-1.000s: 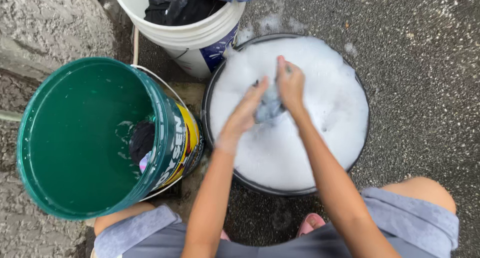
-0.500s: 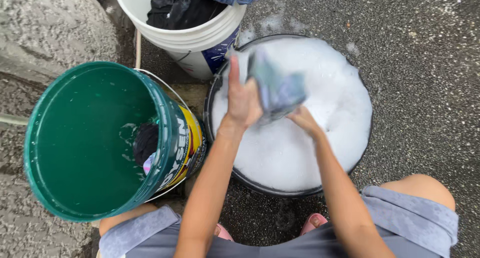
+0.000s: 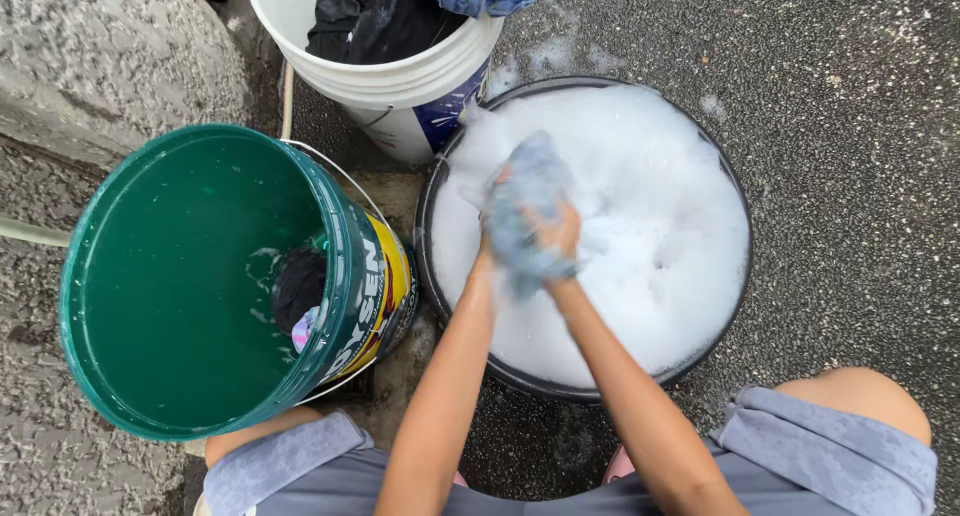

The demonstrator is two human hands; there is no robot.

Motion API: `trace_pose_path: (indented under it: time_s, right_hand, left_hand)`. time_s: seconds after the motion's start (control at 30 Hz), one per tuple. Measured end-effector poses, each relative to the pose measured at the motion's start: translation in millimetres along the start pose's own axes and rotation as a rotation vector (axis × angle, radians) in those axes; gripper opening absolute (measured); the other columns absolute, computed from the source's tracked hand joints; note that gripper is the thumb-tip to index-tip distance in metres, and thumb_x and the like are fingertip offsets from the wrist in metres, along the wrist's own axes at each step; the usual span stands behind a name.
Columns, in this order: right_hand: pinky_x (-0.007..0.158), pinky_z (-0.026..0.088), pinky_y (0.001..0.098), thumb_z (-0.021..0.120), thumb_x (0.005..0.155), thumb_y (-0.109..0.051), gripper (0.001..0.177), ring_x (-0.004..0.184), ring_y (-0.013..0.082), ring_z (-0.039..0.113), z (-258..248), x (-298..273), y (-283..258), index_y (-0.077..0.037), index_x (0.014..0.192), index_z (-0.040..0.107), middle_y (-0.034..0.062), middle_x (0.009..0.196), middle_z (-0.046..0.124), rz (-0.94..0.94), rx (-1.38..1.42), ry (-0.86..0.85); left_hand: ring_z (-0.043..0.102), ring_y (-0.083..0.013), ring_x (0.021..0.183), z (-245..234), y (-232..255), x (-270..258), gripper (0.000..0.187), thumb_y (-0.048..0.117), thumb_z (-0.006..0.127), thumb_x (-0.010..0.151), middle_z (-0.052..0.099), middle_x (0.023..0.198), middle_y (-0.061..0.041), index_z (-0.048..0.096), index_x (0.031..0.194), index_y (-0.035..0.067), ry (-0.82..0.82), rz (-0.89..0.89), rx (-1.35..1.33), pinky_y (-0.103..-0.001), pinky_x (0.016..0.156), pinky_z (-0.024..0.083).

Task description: The person washes clothes by hand in a soapy bucket, scrubs them, wrings them out, and transfers them to another bucket.

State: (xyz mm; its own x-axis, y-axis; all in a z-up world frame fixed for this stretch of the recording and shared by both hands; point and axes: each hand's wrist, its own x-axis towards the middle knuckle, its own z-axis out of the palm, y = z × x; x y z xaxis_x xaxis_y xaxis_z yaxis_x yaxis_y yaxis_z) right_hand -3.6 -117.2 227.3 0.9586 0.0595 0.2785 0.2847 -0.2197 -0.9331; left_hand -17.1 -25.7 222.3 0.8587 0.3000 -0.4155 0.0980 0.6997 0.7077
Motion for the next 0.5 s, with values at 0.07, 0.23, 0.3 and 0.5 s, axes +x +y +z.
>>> trace_pose_path:
  time_s: [0.07, 0.23, 0.3, 0.5]
  right_hand:
    - [0.082, 0.052, 0.0423, 0.075, 0.092, -0.025, 0.029, 0.087, 0.0296, 0.062, 4, 5, -9, 0.002, 0.098, 0.069, 0.0145, 0.094, 0.069, -0.176, -0.125, 0.062]
    - [0.078, 0.053, 0.0413, 0.071, 0.091, -0.019, 0.021, 0.081, 0.0288, 0.065, -13, 25, -26, 0.001, 0.095, 0.074, 0.0151, 0.09, 0.071, -0.11, -0.097, 0.116]
    - [0.079, 0.054, 0.0408, 0.069, 0.089, -0.017, 0.018, 0.083, 0.0288, 0.067, -19, 29, -13, -0.001, 0.095, 0.075, 0.0146, 0.091, 0.072, -0.158, -0.11, 0.008]
    - [0.091, 0.049, 0.0417, 0.081, 0.088, -0.028, 0.039, 0.106, 0.0319, 0.056, -103, 71, 103, -0.003, 0.116, 0.071, 0.0229, 0.113, 0.065, -0.085, -0.593, -0.004]
  left_hand:
    - [0.046, -0.0202, 0.136, -13, -27, -4, 0.081, 0.063, 0.057, 0.089, 0.049, 0.148, 0.0, 0.039, 0.153, 0.017, 0.009, -0.001, 0.062, -0.043, 0.113, 0.035]
    - [0.048, -0.0196, 0.13, -16, -41, -2, 0.076, 0.058, 0.058, 0.092, 0.052, 0.143, -0.003, 0.042, 0.151, 0.013, -0.031, 0.019, 0.177, -0.04, 0.107, 0.038]
    - [0.049, -0.0194, 0.127, -10, -27, 8, 0.073, 0.056, 0.058, 0.093, 0.053, 0.14, -0.004, 0.043, 0.15, 0.011, -0.052, 0.064, 0.201, -0.039, 0.104, 0.04]
    - [0.052, -0.0187, 0.12, -13, -9, 35, 0.067, 0.05, 0.059, 0.097, 0.055, 0.134, -0.007, 0.047, 0.146, 0.006, 0.011, 0.258, 0.256, -0.036, 0.097, 0.044]
